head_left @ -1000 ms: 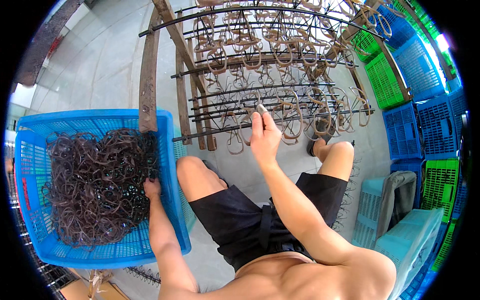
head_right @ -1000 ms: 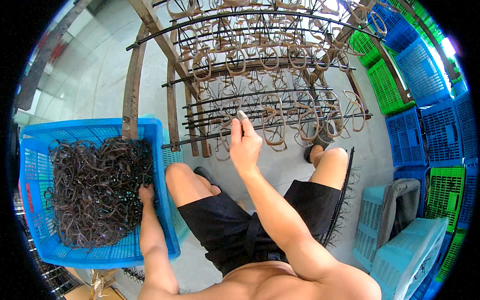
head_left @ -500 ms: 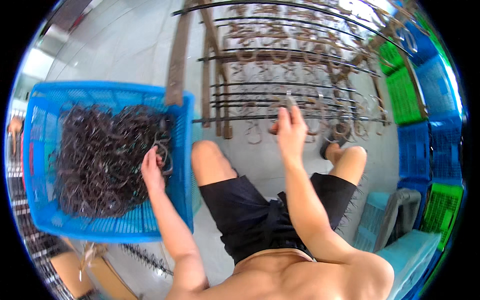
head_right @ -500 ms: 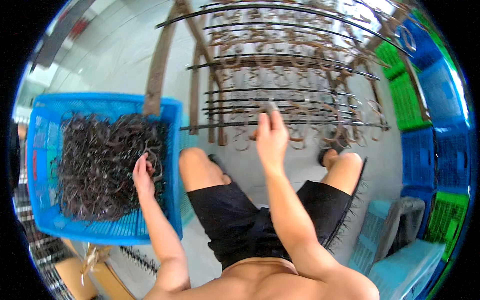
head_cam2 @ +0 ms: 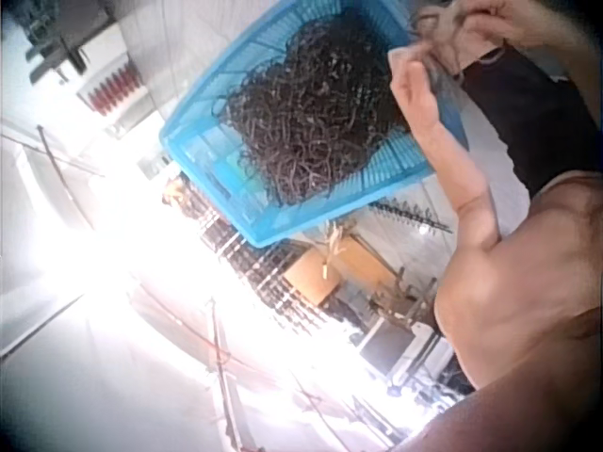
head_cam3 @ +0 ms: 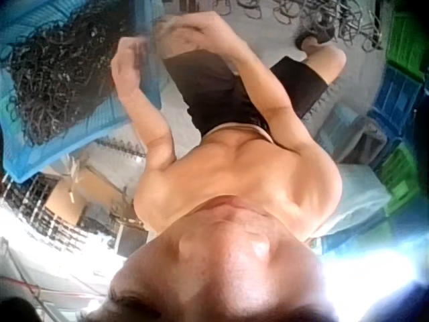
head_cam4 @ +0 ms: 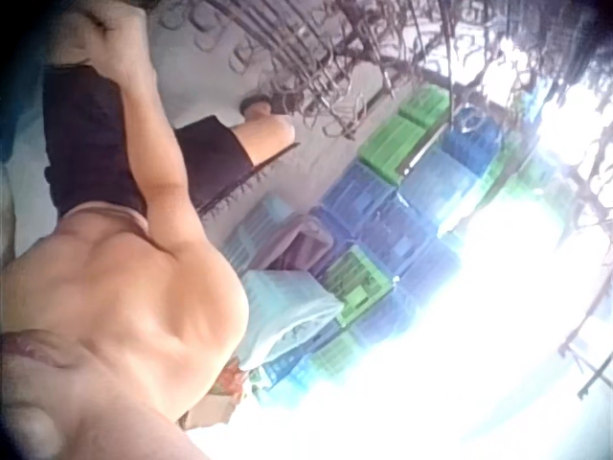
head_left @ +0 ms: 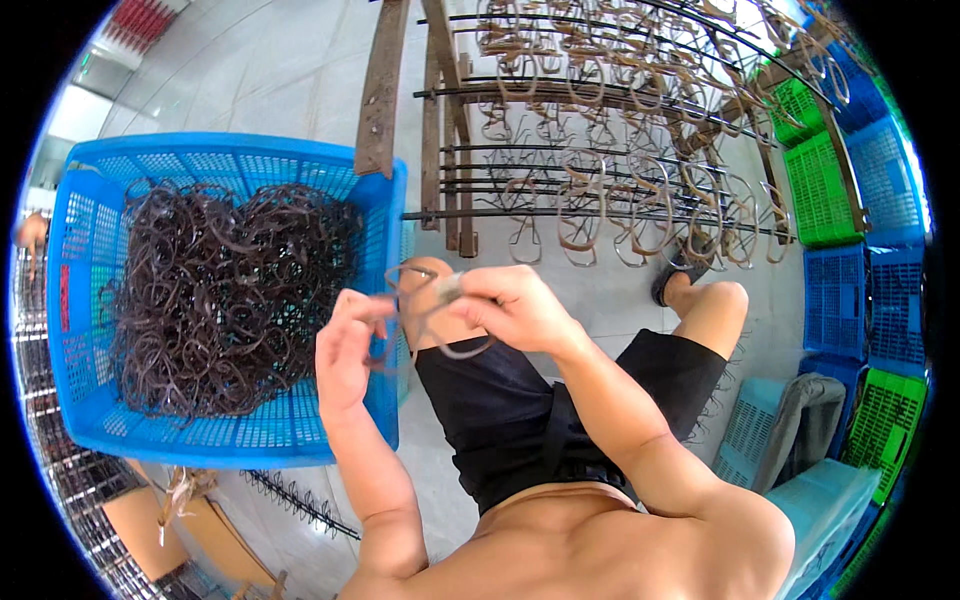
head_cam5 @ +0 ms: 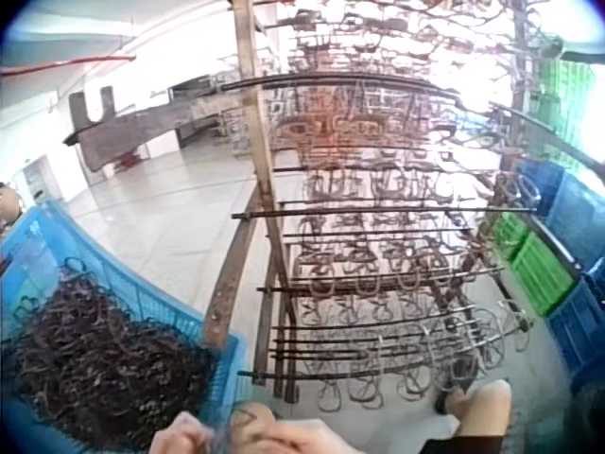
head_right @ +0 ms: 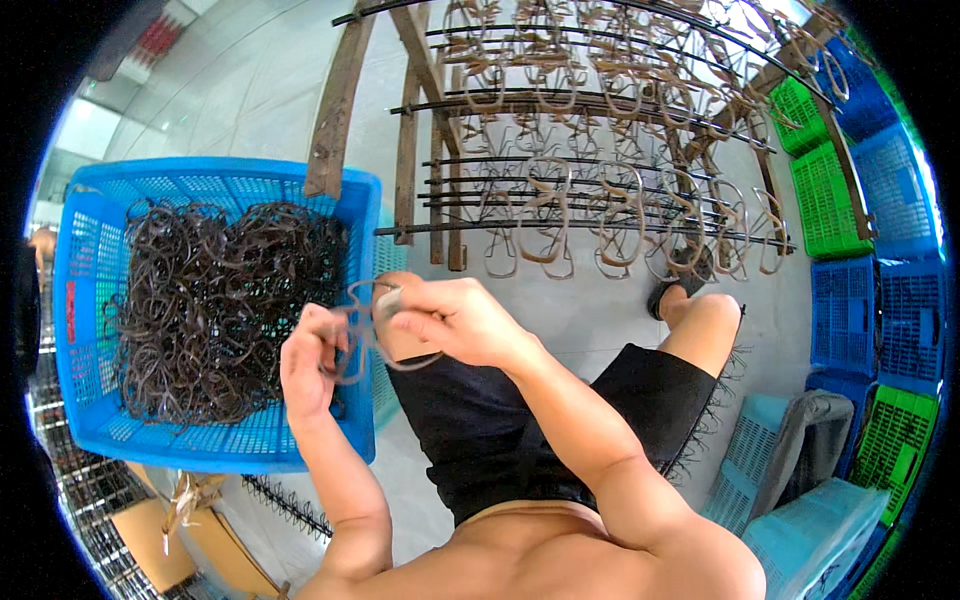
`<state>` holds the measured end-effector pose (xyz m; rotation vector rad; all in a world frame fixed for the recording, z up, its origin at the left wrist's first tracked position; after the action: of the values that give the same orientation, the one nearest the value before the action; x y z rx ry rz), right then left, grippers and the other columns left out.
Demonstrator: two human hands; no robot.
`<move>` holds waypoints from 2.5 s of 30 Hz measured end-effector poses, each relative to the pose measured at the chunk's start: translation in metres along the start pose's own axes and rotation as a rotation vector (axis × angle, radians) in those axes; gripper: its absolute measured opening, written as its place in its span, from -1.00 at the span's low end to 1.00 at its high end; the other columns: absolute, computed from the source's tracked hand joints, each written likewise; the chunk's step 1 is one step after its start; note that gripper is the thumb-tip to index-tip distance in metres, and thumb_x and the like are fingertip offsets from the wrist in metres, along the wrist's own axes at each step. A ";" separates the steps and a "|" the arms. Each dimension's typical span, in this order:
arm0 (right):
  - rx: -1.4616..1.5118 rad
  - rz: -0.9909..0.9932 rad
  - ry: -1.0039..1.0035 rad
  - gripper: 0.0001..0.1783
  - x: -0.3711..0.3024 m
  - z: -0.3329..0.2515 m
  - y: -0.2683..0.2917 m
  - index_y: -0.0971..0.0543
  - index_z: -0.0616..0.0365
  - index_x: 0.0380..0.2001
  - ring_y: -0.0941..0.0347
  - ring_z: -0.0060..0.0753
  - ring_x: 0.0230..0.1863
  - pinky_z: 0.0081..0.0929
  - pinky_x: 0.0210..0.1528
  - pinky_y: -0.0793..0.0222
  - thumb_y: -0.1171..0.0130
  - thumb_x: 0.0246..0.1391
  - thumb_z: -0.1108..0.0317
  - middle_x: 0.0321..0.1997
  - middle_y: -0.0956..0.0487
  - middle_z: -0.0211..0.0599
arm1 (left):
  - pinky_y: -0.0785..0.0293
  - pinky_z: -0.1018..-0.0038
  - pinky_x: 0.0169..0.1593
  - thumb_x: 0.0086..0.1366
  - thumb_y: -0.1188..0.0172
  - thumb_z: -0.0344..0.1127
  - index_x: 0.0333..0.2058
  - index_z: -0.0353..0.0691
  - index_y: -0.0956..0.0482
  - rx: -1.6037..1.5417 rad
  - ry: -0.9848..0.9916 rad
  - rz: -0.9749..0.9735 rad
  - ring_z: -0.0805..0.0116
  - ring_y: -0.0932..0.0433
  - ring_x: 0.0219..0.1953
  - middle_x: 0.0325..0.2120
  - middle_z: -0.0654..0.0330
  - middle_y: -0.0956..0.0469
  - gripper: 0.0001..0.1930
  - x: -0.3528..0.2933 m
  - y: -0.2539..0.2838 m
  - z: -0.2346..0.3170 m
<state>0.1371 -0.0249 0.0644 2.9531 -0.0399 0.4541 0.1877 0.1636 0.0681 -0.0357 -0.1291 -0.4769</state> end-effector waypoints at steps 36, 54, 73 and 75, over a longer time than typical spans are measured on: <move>0.197 1.169 -0.312 -0.85 -0.011 0.100 0.022 -0.28 0.24 -0.27 -0.22 -0.68 -0.72 -0.63 -0.71 -0.15 0.15 0.23 0.36 -0.70 -0.34 -0.45 | -0.41 0.41 -0.45 0.17 -0.17 -0.15 -0.20 -0.35 -0.53 0.569 0.287 0.087 0.25 -0.54 -0.56 -0.61 0.05 -0.55 -0.64 0.093 -0.092 -0.065; 0.474 1.142 -0.305 -0.83 -0.004 0.105 0.025 -0.43 0.27 -0.33 -0.23 -0.75 -0.71 -0.70 -0.69 -0.19 0.02 0.17 0.35 -0.64 -0.40 -0.54 | -0.37 0.44 -0.44 0.19 -0.15 -0.22 -0.15 -0.32 -0.51 0.661 0.236 0.102 0.34 -0.47 -0.59 -0.64 0.10 -0.51 -0.68 0.069 -0.076 -0.038; 0.008 0.995 -0.332 -0.79 -0.004 0.096 0.027 -0.49 0.26 -0.19 -0.32 -0.68 -0.70 -0.58 -0.65 -0.27 -0.02 0.14 0.39 -0.70 -0.44 -0.40 | -0.25 0.68 -0.40 0.23 -0.15 -0.23 -0.28 -0.38 -0.58 0.089 0.420 0.155 0.64 -0.34 -0.48 -0.49 0.32 -0.52 -0.72 0.093 -0.086 -0.101; 0.106 1.005 -0.356 -0.79 -0.006 0.095 0.025 -0.49 0.26 -0.19 -0.32 -0.68 -0.70 -0.59 -0.64 -0.28 -0.02 0.14 0.39 -0.68 -0.46 -0.41 | -0.24 0.69 -0.40 0.22 -0.16 -0.21 -0.30 -0.37 -0.59 0.127 0.420 0.148 0.65 -0.33 -0.49 -0.51 0.33 -0.51 -0.72 0.094 -0.088 -0.093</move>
<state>0.1584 -0.0642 -0.0234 2.8420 -1.5957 0.0013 0.2407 0.0372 -0.0111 0.1783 0.2537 -0.3193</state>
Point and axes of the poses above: each hand's wrist, its own x-axis towards the middle knuckle, its own y-axis out of the back of the hand, z = x × y, the point moved 7 cm from there along x, towards the middle knuckle
